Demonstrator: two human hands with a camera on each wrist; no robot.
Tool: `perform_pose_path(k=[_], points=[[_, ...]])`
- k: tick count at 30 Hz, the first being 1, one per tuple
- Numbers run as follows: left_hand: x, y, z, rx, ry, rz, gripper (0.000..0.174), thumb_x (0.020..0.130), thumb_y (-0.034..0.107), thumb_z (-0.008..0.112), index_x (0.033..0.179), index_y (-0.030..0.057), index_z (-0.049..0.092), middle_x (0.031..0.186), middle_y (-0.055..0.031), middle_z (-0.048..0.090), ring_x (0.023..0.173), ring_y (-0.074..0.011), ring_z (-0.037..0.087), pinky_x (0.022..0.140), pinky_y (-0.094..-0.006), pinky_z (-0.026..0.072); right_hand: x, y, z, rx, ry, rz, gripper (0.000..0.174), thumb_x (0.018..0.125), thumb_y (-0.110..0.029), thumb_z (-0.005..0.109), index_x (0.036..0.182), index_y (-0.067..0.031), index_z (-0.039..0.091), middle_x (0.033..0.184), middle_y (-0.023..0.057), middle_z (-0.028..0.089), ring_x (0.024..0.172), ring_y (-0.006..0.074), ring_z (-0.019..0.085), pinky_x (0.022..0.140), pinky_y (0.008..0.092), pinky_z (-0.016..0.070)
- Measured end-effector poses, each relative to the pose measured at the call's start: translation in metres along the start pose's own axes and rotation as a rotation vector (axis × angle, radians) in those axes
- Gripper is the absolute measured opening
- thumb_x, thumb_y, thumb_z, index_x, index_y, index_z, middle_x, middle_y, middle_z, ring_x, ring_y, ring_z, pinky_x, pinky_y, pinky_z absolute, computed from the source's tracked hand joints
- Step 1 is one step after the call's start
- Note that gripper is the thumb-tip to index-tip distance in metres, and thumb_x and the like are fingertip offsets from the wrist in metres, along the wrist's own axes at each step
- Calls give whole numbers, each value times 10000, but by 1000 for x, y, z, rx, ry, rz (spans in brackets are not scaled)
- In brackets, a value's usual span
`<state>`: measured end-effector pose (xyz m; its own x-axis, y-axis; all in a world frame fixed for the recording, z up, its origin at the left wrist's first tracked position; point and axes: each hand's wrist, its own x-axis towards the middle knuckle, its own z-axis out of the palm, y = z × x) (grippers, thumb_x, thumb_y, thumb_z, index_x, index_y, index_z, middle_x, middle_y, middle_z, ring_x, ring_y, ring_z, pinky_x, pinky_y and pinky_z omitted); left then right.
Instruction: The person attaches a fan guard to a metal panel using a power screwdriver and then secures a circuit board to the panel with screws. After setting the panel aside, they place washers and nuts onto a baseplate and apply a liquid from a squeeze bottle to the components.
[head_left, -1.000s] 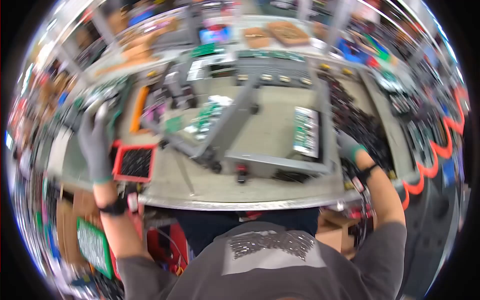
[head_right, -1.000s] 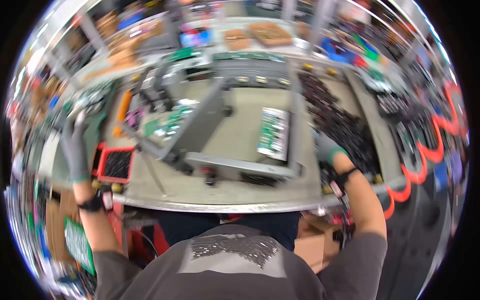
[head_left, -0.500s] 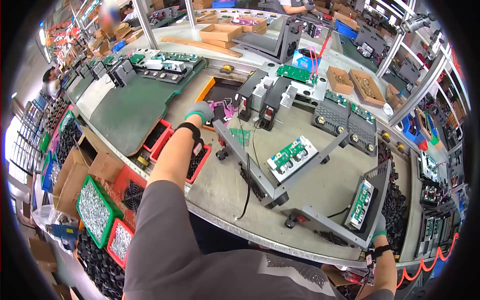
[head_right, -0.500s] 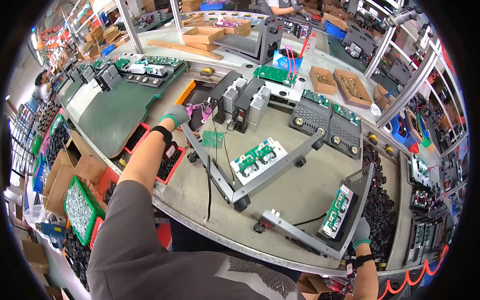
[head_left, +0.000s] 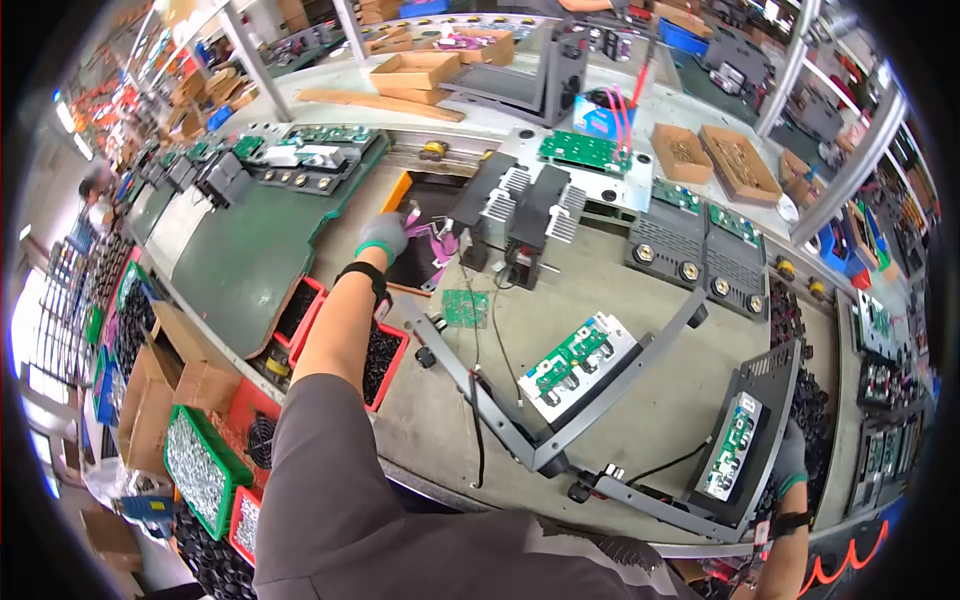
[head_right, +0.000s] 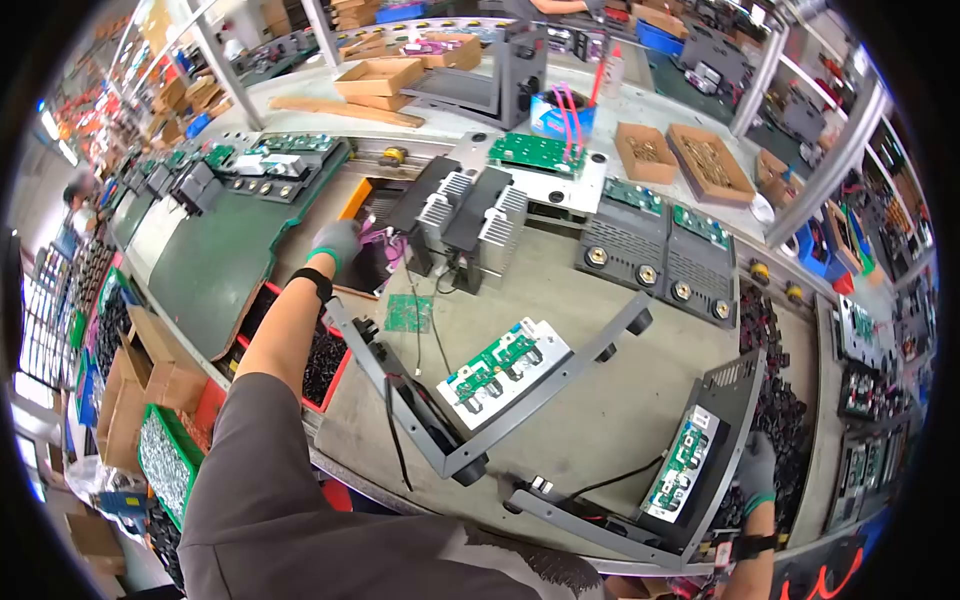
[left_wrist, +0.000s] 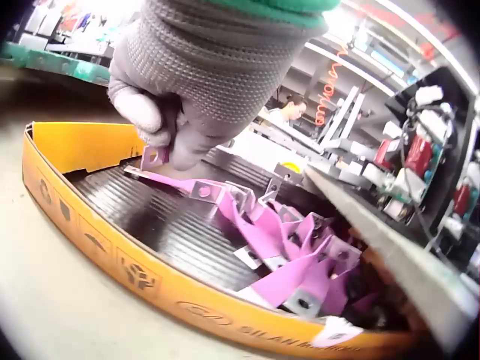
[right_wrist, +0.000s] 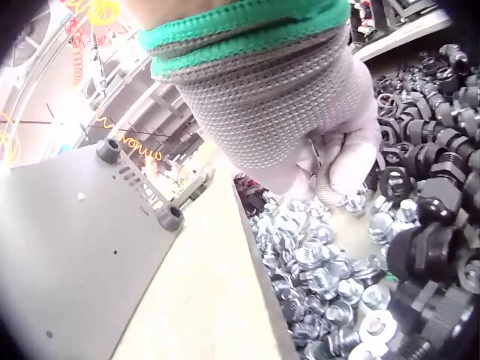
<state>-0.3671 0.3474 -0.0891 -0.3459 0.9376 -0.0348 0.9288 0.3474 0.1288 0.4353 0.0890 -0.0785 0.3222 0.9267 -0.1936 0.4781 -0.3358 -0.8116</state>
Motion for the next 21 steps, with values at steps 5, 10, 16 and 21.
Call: perform_pose_path(k=[5,10,16,21], points=[[18,-10,12,185,-10,159,312,953,342,534,1074,116,712,1050,-215,705,993,-428,669,839,-530,539,1,-47,-7,194,23,55,50,885,-66,568,933,-78,576,673,-24,526,444,85,489,368,269,352],[23,-21,13,173,-11,151,386,864,445,686,1021,93,690,993,-200,709,971,-419,667,818,-497,539,7,-127,2,232,-11,-73,337,930,-181,637,1187,23,564,779,-6,580,552,62,534,477,227,415],[48,-83,3,-35,106,23,229,764,225,740,919,71,672,973,-200,709,894,-385,690,817,-442,537,63,-165,37,81,-105,-162,204,915,-96,651,1111,-55,609,762,-16,584,643,57,554,542,235,455],[-26,21,-176,-626,324,375,210,917,209,675,995,19,629,825,-1,617,682,-68,537,571,-263,449,132,-132,65,661,-620,87,145,886,-103,659,1026,-64,655,778,-6,590,676,89,553,612,269,488]])
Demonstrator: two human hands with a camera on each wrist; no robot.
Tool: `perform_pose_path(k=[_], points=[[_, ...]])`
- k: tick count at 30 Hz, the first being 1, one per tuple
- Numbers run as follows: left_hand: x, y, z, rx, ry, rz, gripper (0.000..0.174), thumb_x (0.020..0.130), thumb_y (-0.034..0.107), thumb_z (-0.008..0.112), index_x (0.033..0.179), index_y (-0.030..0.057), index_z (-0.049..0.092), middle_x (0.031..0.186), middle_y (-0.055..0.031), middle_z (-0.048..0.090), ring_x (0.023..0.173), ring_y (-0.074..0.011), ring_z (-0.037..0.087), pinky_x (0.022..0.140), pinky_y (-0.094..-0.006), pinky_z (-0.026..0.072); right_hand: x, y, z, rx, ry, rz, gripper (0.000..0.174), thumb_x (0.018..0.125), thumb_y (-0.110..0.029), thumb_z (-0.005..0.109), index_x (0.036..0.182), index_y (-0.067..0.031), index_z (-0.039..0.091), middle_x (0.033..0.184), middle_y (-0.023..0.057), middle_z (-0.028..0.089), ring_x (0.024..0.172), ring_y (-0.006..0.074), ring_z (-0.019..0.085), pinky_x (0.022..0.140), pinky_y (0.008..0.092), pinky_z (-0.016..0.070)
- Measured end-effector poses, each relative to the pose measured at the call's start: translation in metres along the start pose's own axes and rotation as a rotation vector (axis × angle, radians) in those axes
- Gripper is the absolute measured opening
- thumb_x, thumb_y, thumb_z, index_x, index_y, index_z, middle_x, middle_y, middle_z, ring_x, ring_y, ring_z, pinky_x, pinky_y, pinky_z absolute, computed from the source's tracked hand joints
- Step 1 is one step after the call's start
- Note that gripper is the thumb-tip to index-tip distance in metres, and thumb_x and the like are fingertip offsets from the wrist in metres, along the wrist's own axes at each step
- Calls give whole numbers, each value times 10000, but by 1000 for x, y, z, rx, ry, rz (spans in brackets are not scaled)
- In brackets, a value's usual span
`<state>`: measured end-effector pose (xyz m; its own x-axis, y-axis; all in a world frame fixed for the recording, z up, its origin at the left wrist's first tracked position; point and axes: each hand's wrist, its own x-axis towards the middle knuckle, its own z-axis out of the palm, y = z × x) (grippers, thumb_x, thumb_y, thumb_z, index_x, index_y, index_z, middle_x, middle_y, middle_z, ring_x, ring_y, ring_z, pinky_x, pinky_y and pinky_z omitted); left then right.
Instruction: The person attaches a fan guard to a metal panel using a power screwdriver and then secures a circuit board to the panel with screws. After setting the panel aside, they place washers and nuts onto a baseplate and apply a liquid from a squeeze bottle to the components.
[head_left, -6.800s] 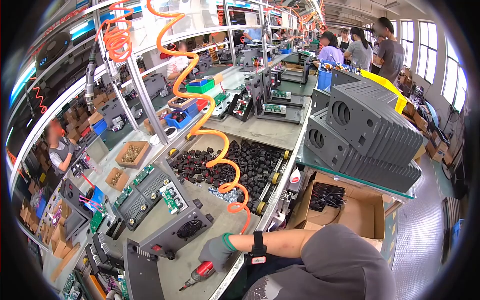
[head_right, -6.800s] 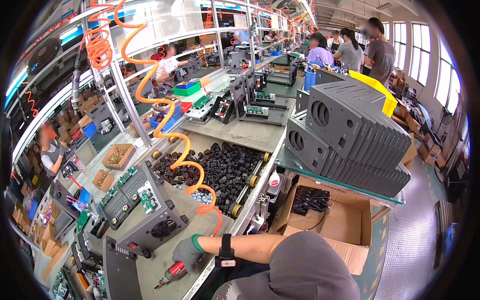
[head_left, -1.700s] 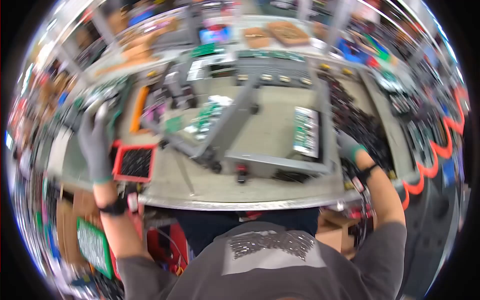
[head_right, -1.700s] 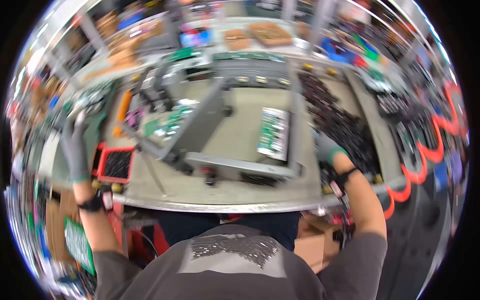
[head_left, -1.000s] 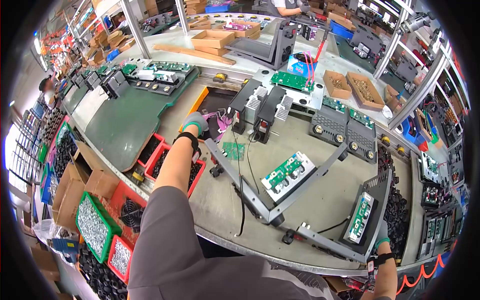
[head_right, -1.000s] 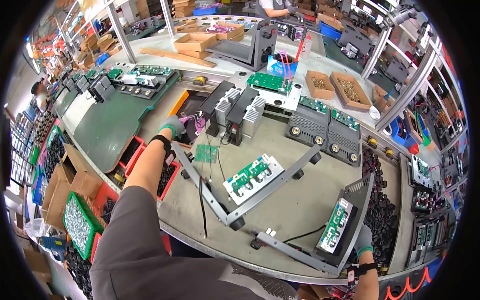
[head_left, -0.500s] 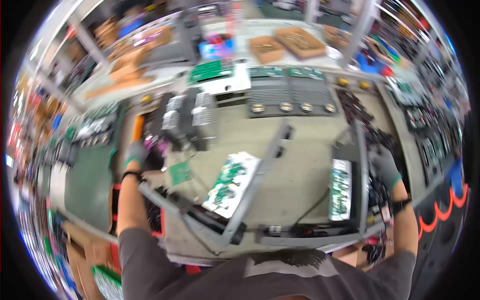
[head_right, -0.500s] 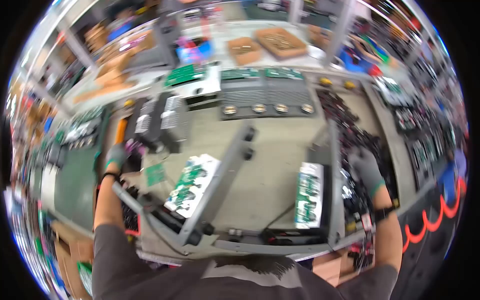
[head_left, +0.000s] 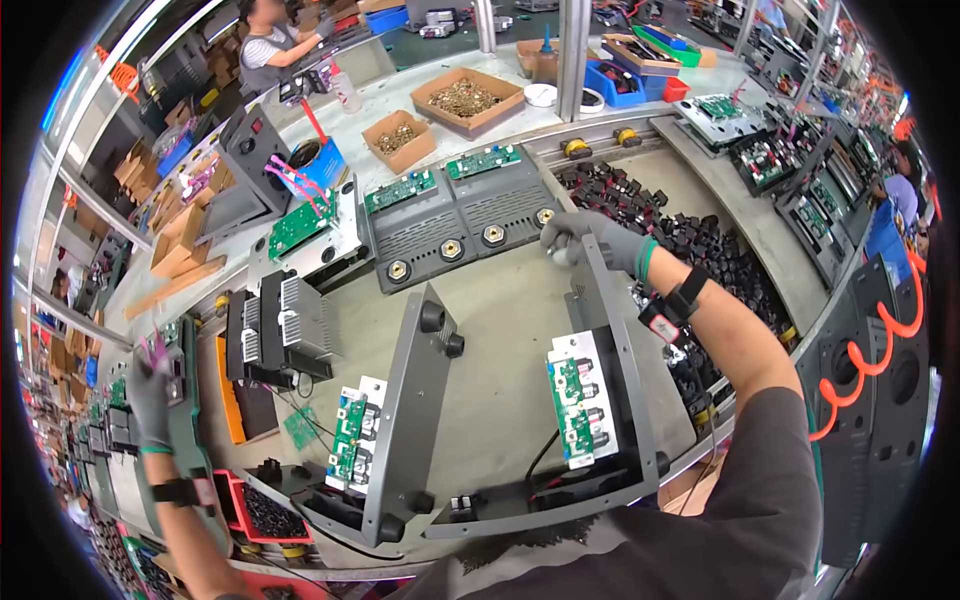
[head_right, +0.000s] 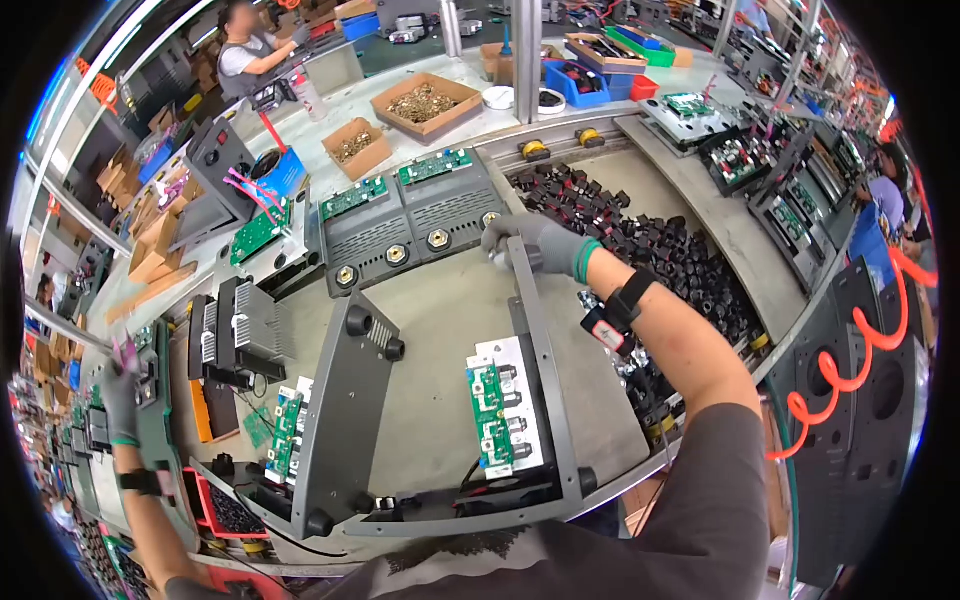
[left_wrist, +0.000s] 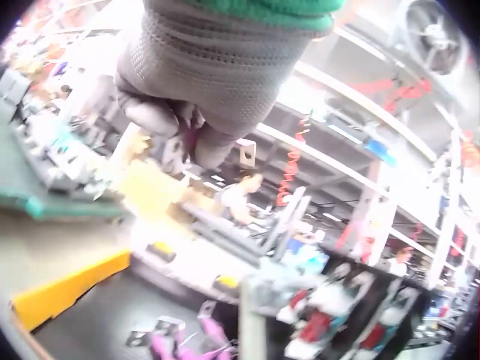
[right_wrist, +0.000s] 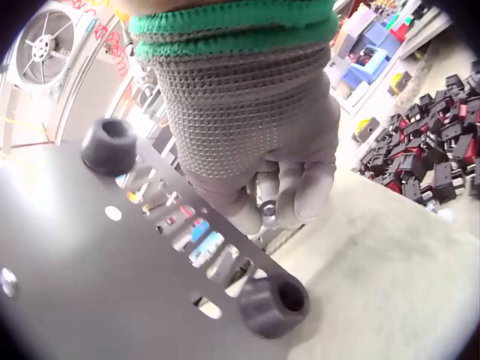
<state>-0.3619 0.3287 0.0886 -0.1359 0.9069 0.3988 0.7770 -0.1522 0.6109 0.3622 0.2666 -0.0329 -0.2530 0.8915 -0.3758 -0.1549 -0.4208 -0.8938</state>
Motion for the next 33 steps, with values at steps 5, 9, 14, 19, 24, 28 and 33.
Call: perform_pose_path(k=[5,9,14,19,24,28,33], points=[[0,220,58,128,-549,245,266,824,72,673,1073,-12,637,861,24,578,783,-77,519,681,-250,449,4,3,14,-994,43,-201,240,810,-131,755,1025,-70,667,824,-17,593,793,82,558,735,250,481],[-8,288,183,321,-744,557,296,729,290,784,861,42,689,831,-154,671,810,-324,655,730,-429,499,5,0,15,-995,31,-186,228,810,-114,748,1009,-59,653,824,-25,579,794,73,542,732,245,474],[-17,299,295,718,-915,596,340,735,317,794,951,65,720,903,-182,693,894,-366,667,777,-448,516,-1,5,8,-642,165,-486,133,846,-142,706,915,-55,633,817,-19,584,716,78,544,651,232,472],[-4,297,311,721,-891,661,302,842,326,707,1044,104,737,951,-170,702,936,-359,667,816,-451,514,-38,-30,8,-325,129,-393,412,891,-178,650,1263,-19,573,893,10,608,761,73,577,676,234,495],[9,341,304,775,-623,1023,260,894,284,622,1123,193,705,873,-108,705,855,-321,687,744,-458,524,-31,-42,-13,-233,217,-419,329,905,-160,656,1171,18,580,947,46,647,784,83,602,708,250,515],[-16,393,321,695,-643,906,242,872,266,635,1102,210,682,832,-81,699,809,-316,688,687,-445,523,-21,-49,-27,-185,256,-474,290,858,-95,713,1099,4,585,950,57,652,800,98,618,732,250,526],[-35,411,347,526,-715,1015,148,783,301,719,893,204,730,811,-69,699,809,-290,692,685,-435,526,-20,-59,-16,-353,298,-404,272,869,-94,711,1094,21,611,946,54,658,776,104,623,708,232,527]])
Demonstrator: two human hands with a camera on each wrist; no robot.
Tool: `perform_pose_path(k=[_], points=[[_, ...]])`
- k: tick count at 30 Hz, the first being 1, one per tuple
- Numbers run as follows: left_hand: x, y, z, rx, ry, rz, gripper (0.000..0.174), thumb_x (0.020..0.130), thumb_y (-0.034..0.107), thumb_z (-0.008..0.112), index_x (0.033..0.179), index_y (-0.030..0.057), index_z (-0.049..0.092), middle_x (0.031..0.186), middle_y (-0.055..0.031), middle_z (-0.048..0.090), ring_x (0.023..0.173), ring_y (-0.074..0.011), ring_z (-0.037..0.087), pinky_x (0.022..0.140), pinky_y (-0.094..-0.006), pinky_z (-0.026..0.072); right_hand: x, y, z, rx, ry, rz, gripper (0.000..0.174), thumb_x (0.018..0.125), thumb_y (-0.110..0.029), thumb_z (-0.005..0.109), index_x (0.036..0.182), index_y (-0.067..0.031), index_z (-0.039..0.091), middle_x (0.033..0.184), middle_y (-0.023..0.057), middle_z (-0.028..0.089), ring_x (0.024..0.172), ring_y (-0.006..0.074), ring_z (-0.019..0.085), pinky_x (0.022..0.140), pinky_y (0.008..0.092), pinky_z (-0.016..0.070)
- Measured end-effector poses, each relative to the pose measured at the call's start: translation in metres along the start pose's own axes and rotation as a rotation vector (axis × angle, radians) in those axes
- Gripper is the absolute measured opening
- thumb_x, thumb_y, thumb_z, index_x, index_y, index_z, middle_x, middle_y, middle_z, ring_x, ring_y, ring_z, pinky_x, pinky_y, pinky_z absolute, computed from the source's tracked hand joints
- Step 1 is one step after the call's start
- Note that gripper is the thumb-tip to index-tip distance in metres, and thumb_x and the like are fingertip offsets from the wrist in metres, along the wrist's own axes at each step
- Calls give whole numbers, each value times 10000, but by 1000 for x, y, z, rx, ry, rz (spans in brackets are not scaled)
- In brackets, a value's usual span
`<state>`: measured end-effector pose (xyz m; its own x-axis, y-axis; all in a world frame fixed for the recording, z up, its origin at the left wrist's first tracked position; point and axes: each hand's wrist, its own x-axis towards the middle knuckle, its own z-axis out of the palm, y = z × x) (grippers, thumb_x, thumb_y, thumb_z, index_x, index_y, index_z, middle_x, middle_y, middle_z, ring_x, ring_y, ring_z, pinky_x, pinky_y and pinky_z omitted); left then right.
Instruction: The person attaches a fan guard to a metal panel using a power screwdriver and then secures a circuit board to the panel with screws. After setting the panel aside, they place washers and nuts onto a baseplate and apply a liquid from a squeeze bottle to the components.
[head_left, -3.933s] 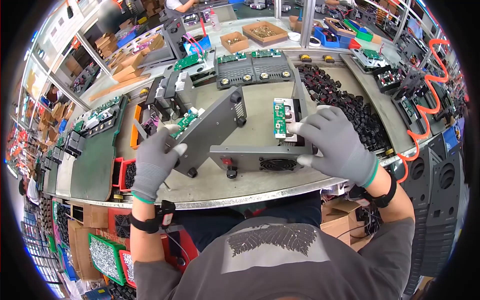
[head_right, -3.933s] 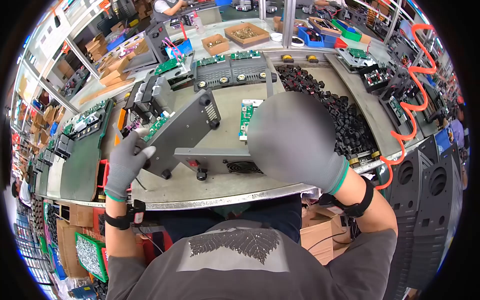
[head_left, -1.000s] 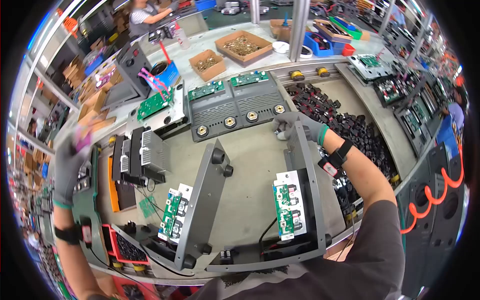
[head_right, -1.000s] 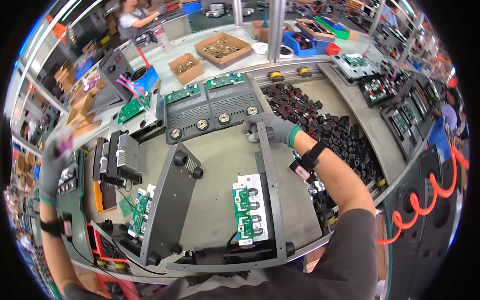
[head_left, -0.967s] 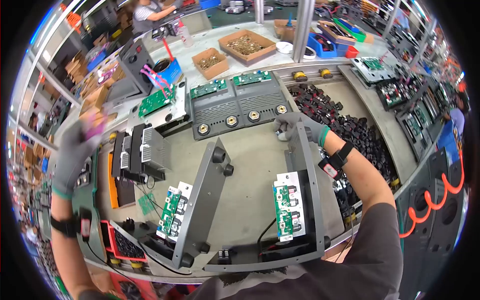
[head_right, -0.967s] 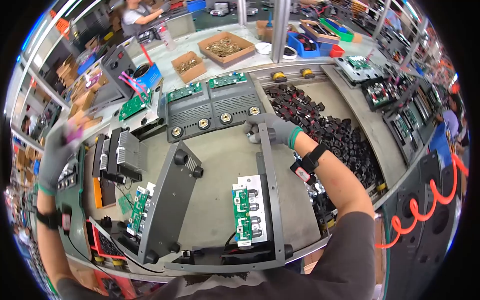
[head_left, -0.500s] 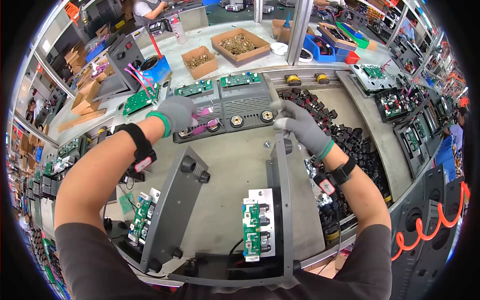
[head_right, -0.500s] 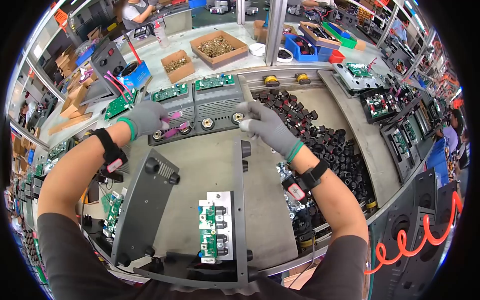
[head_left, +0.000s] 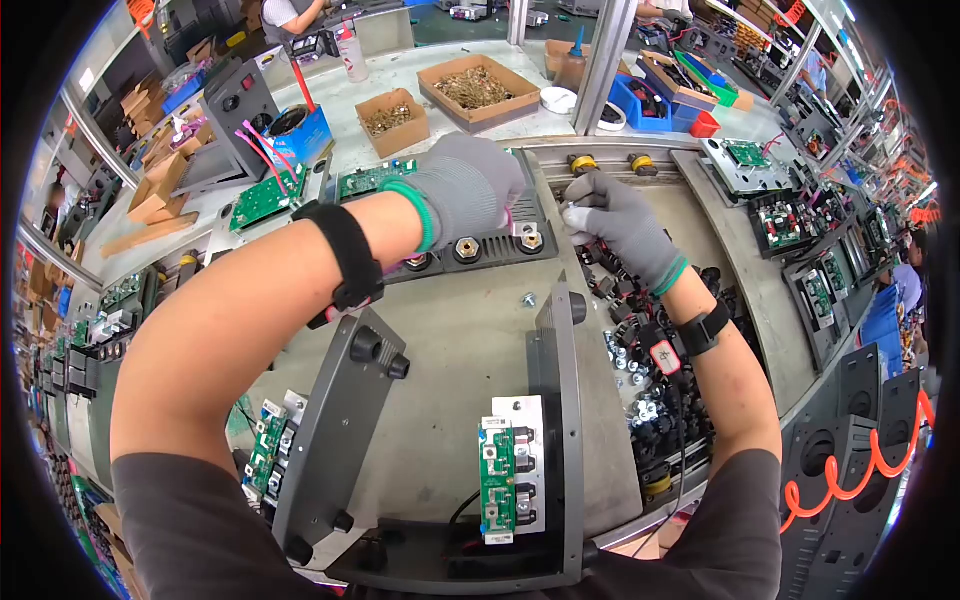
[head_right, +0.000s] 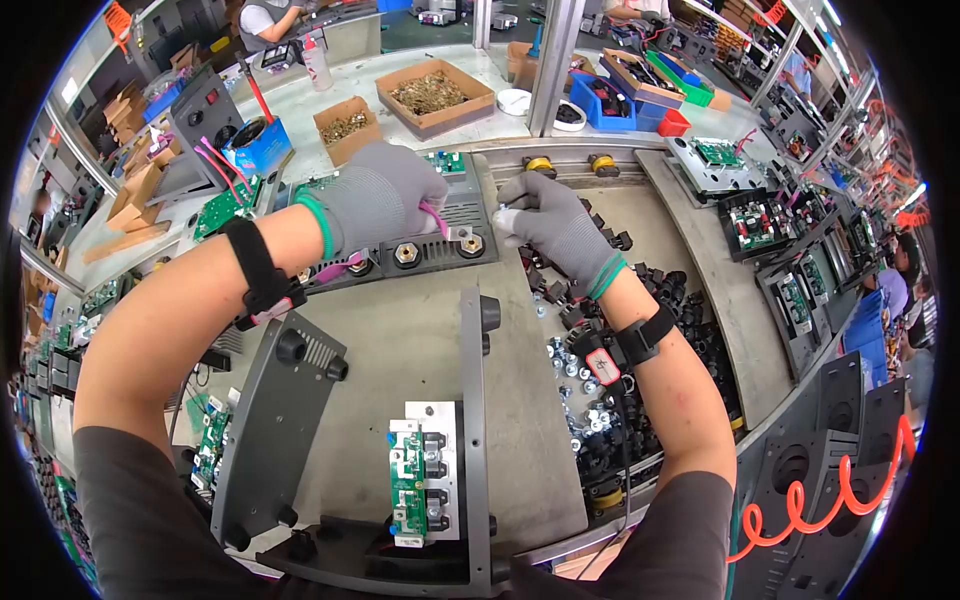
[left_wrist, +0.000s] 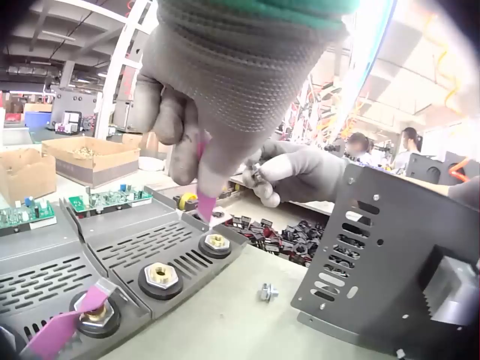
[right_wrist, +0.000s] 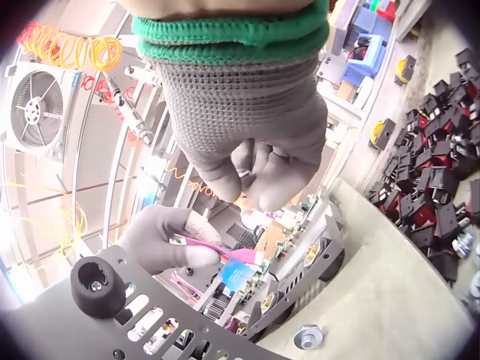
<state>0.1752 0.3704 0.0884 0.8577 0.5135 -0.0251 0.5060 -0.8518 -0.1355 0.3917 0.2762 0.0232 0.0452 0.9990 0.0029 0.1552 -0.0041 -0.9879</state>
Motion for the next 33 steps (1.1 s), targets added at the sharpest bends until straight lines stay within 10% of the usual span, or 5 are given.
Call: perform_pose_path(k=[10,12,24,33], points=[[26,7,13,85,-21,13,184,788,324,723,911,195,770,827,-83,712,821,-287,698,711,-421,538,18,11,14,-645,-98,-29,267,838,-44,675,1098,15,664,929,42,670,837,105,607,818,273,518],[26,13,2,49,-124,8,264,779,231,733,986,70,769,952,-141,744,893,-303,728,723,-409,564,25,27,18,-569,-37,-169,265,820,-75,670,1079,-19,680,839,75,668,744,158,617,736,304,527],[33,14,10,46,-44,42,240,763,222,722,939,69,779,899,-145,744,852,-307,729,713,-424,565,32,28,28,-1144,-185,-295,243,838,-108,642,1076,-67,669,954,210,680,929,401,649,843,476,523],[19,-9,27,-224,180,124,219,778,315,702,871,117,699,818,-161,672,797,-361,655,707,-472,507,30,22,42,-1416,-182,-279,154,882,-188,611,900,-84,724,827,145,714,798,330,716,689,473,562]])
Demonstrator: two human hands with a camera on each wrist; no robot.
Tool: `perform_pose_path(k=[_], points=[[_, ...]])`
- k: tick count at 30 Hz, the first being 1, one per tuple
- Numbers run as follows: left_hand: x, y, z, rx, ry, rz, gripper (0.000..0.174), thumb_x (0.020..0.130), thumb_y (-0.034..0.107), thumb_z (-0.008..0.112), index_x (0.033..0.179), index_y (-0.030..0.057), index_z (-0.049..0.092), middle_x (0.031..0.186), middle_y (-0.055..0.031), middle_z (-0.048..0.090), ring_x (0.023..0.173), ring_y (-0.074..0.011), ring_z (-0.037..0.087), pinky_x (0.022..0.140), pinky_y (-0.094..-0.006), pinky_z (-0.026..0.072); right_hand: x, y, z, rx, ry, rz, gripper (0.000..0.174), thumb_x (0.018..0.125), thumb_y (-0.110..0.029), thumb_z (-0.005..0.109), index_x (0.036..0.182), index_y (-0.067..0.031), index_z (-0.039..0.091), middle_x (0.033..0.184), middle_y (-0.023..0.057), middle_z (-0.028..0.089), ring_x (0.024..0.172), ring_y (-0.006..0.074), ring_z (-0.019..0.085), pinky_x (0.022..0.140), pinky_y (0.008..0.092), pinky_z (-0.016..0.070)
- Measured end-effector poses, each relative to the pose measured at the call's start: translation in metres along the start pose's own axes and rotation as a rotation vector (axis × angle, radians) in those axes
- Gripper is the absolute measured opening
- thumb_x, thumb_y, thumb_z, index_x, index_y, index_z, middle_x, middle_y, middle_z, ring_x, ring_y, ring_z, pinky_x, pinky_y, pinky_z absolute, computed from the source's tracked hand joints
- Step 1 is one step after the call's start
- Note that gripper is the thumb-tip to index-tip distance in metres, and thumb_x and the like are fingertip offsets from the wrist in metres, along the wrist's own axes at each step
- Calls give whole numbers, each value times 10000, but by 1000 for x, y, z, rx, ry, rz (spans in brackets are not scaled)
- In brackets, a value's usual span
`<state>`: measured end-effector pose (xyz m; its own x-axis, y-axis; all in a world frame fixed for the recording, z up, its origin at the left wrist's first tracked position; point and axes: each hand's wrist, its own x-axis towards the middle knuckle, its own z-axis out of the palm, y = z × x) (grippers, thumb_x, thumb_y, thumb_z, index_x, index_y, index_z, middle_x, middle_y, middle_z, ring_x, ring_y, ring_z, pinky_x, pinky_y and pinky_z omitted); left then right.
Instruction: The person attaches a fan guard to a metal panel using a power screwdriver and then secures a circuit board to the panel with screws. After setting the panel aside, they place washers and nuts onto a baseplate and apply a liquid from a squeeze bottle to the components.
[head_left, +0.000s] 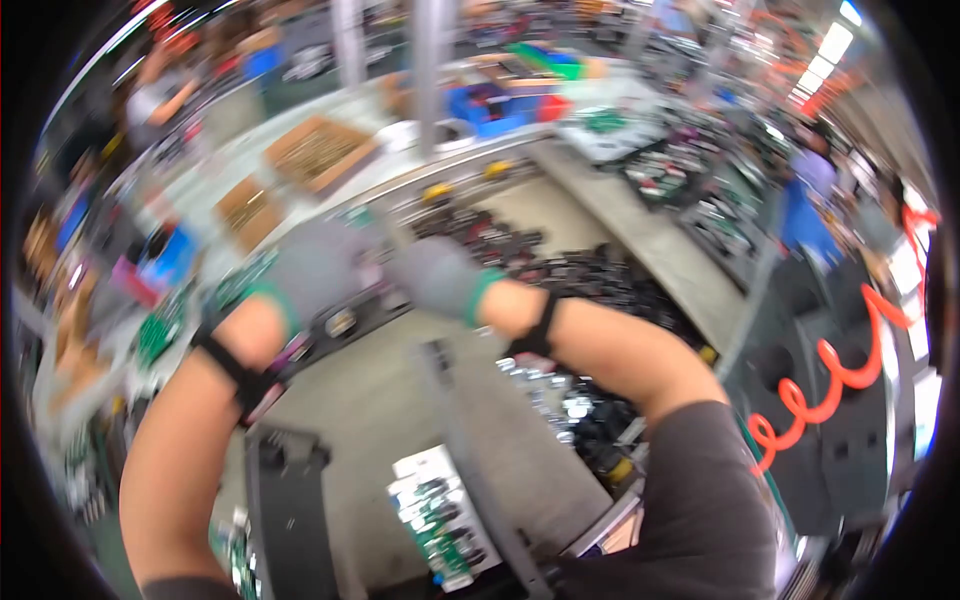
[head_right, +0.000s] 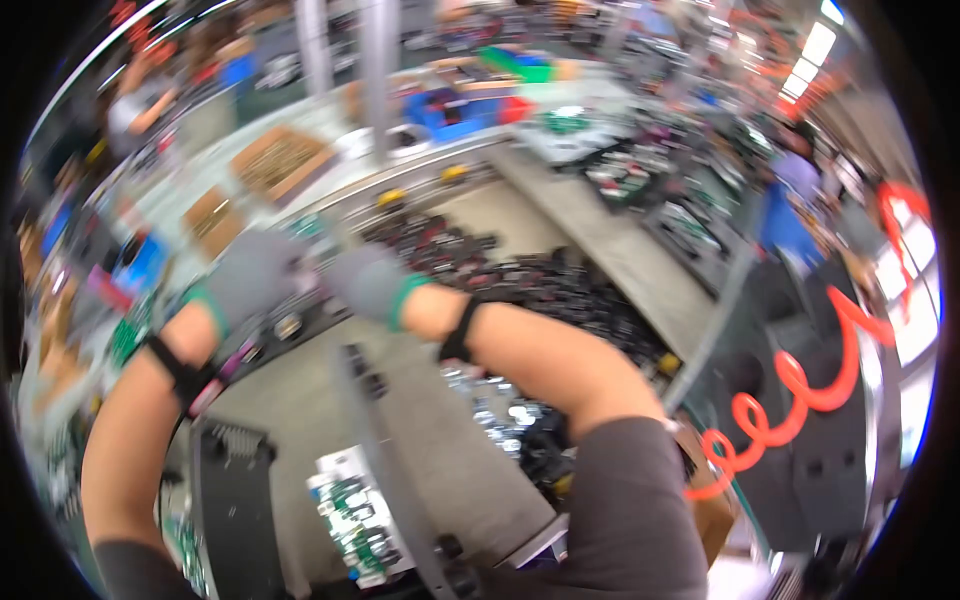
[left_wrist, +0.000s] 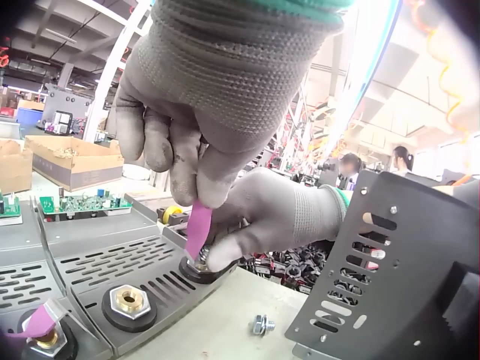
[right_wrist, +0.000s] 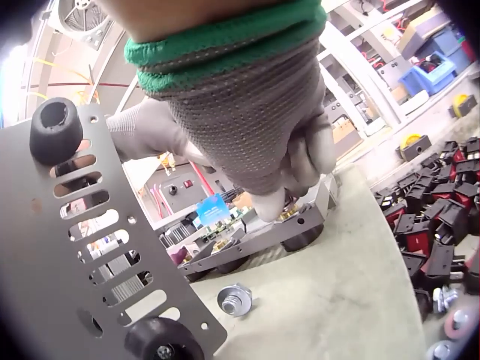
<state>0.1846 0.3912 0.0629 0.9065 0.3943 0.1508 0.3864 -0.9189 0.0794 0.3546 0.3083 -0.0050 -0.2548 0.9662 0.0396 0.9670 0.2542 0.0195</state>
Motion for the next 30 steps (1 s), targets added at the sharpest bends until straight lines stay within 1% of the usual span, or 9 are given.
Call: perform_pose_path(k=[2,4,8,10,17,19,22,25,30], points=[[4,-4,7,24,6,-10,155,733,256,758,819,132,723,794,-130,673,769,-340,654,689,-448,503,9,-1,11,-39,-25,25,231,867,-327,687,884,-103,743,817,131,718,793,302,722,679,437,564],[6,-5,6,-69,10,-7,145,718,244,779,807,138,734,778,-123,680,758,-327,660,683,-439,507,4,-6,-5,31,-94,47,177,861,-215,666,966,-111,762,928,103,745,871,285,726,743,416,566],[5,6,-1,-8,-15,-76,129,719,234,780,794,138,739,765,-120,686,755,-323,664,679,-432,512,-5,-10,-1,-91,-19,-45,156,843,-178,665,935,-107,767,901,94,744,877,287,724,746,416,567],[6,9,0,61,-26,-87,125,729,231,771,804,136,741,770,-116,690,767,-323,667,682,-435,513,-7,-9,-5,-115,-89,-53,128,817,-127,654,892,-105,755,902,106,728,829,296,720,687,401,561],[8,10,1,86,5,-62,89,741,230,736,787,154,742,752,-96,695,745,-311,671,708,-426,535,6,0,-9,-197,-149,-114,114,804,-137,675,881,-109,753,898,93,728,846,289,722,676,394,563],[7,10,0,41,8,-55,83,740,225,730,783,155,742,748,-97,696,740,-312,673,709,-425,537,7,1,-6,-165,-154,-32,193,837,-208,682,1002,-156,768,953,52,744,911,267,722,769,422,550],[8,6,4,58,10,-53,77,748,222,729,788,158,746,756,-94,702,748,-304,679,716,-419,540,5,2,-2,-185,-113,-46,210,855,-264,678,1025,-173,764,946,32,744,902,258,723,751,404,543],[9,7,4,67,-18,-78,84,762,229,730,807,161,749,771,-92,708,754,-301,683,720,-418,542,6,1,1,-101,-125,-16,221,882,-360,657,900,-169,765,858,53,732,811,252,717,634,410,510],[9,9,3,60,-21,-89,97,753,219,750,816,145,743,786,-101,704,778,-309,675,714,-426,525,2,-4,-8,-71,-145,57,325,871,-479,660,888,-171,761,838,50,729,790,256,717,641,409,518]])
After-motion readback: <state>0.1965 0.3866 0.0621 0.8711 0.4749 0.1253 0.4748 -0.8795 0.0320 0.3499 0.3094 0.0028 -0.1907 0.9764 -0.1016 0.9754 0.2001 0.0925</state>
